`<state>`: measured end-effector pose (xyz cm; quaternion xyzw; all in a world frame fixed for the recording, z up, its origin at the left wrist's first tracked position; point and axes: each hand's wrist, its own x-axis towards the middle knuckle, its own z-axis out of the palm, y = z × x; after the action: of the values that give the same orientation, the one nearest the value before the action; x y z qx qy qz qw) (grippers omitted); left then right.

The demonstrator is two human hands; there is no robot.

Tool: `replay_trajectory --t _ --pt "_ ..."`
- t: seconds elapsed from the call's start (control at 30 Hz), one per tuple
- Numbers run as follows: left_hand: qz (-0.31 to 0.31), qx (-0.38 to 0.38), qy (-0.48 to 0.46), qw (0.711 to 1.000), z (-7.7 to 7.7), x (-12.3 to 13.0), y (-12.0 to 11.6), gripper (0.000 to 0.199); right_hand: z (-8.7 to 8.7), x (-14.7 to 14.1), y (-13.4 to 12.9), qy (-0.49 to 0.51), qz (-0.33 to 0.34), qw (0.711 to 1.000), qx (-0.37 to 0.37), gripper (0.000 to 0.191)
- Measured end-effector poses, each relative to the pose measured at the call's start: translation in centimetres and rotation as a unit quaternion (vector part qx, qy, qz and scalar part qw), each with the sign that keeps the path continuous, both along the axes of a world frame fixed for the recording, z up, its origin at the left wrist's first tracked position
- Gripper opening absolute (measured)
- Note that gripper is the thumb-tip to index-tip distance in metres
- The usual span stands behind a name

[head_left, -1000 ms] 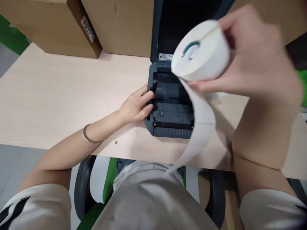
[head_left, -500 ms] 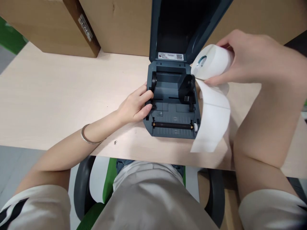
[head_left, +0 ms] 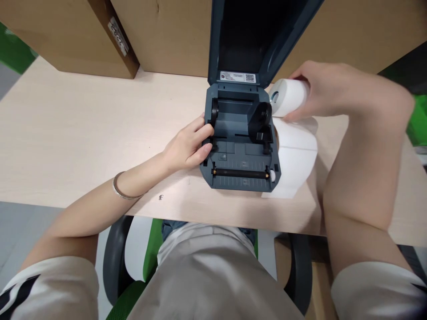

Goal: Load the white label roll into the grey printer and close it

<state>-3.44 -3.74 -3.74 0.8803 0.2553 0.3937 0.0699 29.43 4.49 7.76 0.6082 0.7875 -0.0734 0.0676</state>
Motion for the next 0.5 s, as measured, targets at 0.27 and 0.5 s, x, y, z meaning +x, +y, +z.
replay_trajectory --t 0.27,0.5 --pt "0.005 -0.011 -0.001 1.000 -0.1 0.0 0.0 0.042 -1.8 -1.7 0.3 0.004 0.030 0.998 -0.054 0.069" --pt "0.010 -0.009 0.005 1.000 -0.1 -0.1 0.1 0.045 -2.4 -2.6 0.1 0.023 0.040 0.996 -0.077 0.065"
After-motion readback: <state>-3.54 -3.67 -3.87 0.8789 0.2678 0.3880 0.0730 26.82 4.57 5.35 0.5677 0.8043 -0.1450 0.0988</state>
